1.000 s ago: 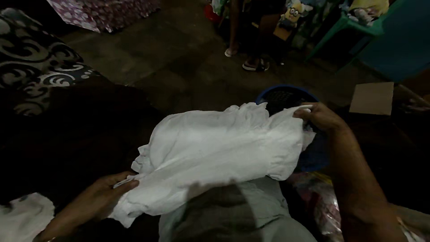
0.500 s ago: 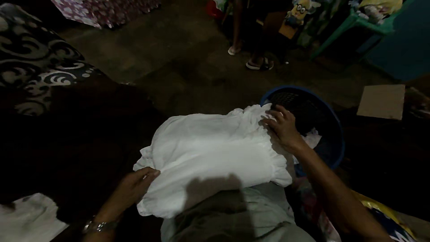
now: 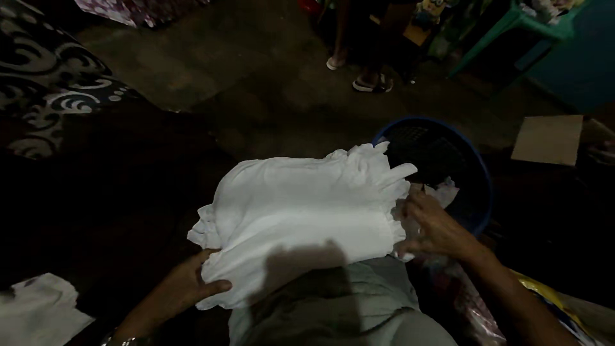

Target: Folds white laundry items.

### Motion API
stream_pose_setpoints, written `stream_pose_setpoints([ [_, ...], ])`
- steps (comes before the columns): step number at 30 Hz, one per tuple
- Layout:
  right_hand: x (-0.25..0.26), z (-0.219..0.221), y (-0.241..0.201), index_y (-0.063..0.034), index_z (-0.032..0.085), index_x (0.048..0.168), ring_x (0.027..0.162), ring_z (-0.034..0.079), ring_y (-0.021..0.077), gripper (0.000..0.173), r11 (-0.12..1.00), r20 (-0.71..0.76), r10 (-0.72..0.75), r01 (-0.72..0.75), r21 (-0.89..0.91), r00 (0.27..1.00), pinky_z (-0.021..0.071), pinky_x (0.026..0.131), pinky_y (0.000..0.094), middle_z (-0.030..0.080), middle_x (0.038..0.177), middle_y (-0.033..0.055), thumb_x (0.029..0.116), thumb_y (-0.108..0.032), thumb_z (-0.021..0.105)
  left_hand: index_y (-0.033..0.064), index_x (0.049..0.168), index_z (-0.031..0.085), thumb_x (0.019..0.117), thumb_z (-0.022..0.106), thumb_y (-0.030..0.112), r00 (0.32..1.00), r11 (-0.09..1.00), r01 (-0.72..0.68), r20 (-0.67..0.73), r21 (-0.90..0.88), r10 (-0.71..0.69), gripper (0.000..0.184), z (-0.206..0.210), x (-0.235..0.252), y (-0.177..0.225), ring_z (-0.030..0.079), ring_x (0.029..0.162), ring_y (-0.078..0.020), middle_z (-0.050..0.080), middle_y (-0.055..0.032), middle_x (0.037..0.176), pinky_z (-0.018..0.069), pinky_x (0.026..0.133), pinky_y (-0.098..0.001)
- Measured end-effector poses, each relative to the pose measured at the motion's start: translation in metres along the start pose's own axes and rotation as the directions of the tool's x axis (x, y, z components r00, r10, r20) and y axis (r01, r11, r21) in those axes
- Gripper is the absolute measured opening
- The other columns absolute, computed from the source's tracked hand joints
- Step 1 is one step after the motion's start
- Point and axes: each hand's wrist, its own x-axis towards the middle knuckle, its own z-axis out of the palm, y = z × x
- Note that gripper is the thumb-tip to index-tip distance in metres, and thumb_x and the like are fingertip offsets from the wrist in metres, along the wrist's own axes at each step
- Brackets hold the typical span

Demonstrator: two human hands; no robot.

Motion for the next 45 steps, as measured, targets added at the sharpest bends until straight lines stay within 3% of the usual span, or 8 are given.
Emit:
stream_pose_setpoints([
  [7, -0.056, 0.031, 0.016, -0.004, 0.072, 0.093, 0.097, 0.065, 0.0387, 0.019, 0.999, 0.123, -0.013, 0.008, 0.038, 0.992, 0.0536, 0.085, 0.0564, 0.067, 0.1, 0.0183, 0.0889, -0.023, 0.074, -0.0043, 0.112, 0.069, 0.074, 0.08, 0.037, 0.972, 0.972, -0.236, -0.009, 0.004, 0.236, 0.058, -0.003, -0.011, -0.027, 0.066, 0.087, -0.004, 0.072, -0.0072, 0.101, 0.0557, 0.08, -0.0276],
  [12, -0.07, 0.015, 0.014, -0.0002, 0.069, 0.085, 0.097, 0.066, 0.0392, 0.018, 0.994, 0.037, 0.07, -0.073, 0.086, 0.997, 0.0521, 0.086, 0.0589, 0.069, 0.096, 0.0187, 0.0891, -0.017, 0.068, -0.0011, 0.108, 0.066, 0.0776, 0.074, 0.007, 0.981, 0.966, -0.19, -0.06, -0.176, 0.182, 0.032, -0.019, -0.036, 0.002, 0.064, 0.082, 0.0105, 0.071, 0.0118, 0.09, 0.0546, 0.078, -0.0138],
  [18, -0.05, 0.026, 0.017, -0.0018, 0.062, 0.133, 0.121, 0.058, 0.0492, 0.052, 0.968, 0.093, 0.247, -0.249, 0.011, 0.964, 0.0468, 0.101, 0.0657, 0.06, 0.13, 0.0291, 0.086, -0.014, 0.078, -0.0008, 0.109, 0.066, 0.0829, 0.07, -0.003, 0.994, 0.979, -0.099, 0.017, -0.177, 0.103, 0.026, -0.021, -0.035, 0.016, 0.067, 0.081, 0.006, 0.072, 0.0087, 0.089, 0.0569, 0.08, -0.0186],
  [22, -0.045, 0.052, 0.034, -0.0035, 0.075, 0.102, 0.102, 0.067, 0.0384, 0.016, 0.998, -0.078, 0.064, -0.064, -0.007, 0.995, 0.0548, 0.09, 0.0544, 0.069, 0.104, 0.0194, 0.0941, -0.014, 0.065, 0.0052, 0.103, 0.069, 0.0834, 0.068, 0.0, 0.987, 0.964, -0.154, 0.021, -0.216, 0.162, 0.021, -0.022, -0.035, 0.01, 0.068, 0.081, 0.0078, 0.074, 0.0136, 0.088, 0.0578, 0.078, -0.0169],
  [30, -0.075, 0.025, 0.037, 0.0006, 0.073, 0.088, 0.104, 0.066, 0.0415, 0.019, 0.987, -0.007, 0.052, -0.05, 0.152, 0.999, 0.0507, 0.09, 0.0606, 0.072, 0.102, 0.0197, 0.085, -0.017, 0.065, 0.0151, 0.103, 0.071, 0.0825, 0.065, -0.002, 0.981, 0.926, -0.182, 0.001, -0.331, 0.193, 0.027, -0.026, -0.04, 0.009, 0.069, 0.08, 0.0076, 0.075, 0.0171, 0.089, 0.0586, 0.076, -0.0162],
  [38, -0.096, -0.003, 0.013, -0.0046, 0.074, 0.086, 0.093, 0.069, 0.0371, 0.013, 0.999, 0.079, 0.042, -0.043, 0.018, 0.996, 0.052, 0.084, 0.0606, 0.072, 0.091, 0.0136, 0.0812, -0.014, 0.067, -0.0023, 0.115, 0.066, 0.0894, 0.068, 0.004, 0.971, 0.996, -0.046, 0.231, -0.071, 0.061, 0.027, -0.031, -0.036, 0.017, 0.069, 0.08, -0.0024, 0.073, -0.0016, 0.092, 0.0587, 0.077, -0.0258],
  [42, -0.069, -0.01, 0.004, 0.0005, 0.074, 0.106, 0.11, 0.063, 0.0441, 0.021, 0.959, 0.426, 0.27, -0.279, -0.043, 0.863, 0.044, 0.099, 0.0656, 0.069, 0.11, 0.0229, 0.0908, -0.013, 0.07, -0.002, 0.123, 0.065, 0.0924, 0.072, 0.007, 0.946, 0.992, 0.079, 0.308, 0.096, -0.105, 0.033, -0.021, -0.021, 0.003, 0.067, 0.082, -0.0174, 0.071, -0.0137, 0.098, 0.0569, 0.078, -0.0396],
  [45, -0.047, -0.019, 0.0, 0.0069, 0.071, 0.101, 0.101, 0.066, 0.0414, 0.023, 0.967, 0.13, 0.242, -0.249, 0.046, 0.962, 0.0524, 0.092, 0.0578, 0.067, 0.105, 0.0253, 0.0953, -0.013, 0.06, -0.0035, 0.128, 0.062, 0.087, 0.081, 0.019, 0.965, 0.989, 0.058, 0.244, 0.138, -0.091, 0.05, -0.015, -0.018, 0.0, 0.068, 0.092, -0.0312, 0.068, -0.023, 0.107, 0.0551, 0.085, -0.0521],
])
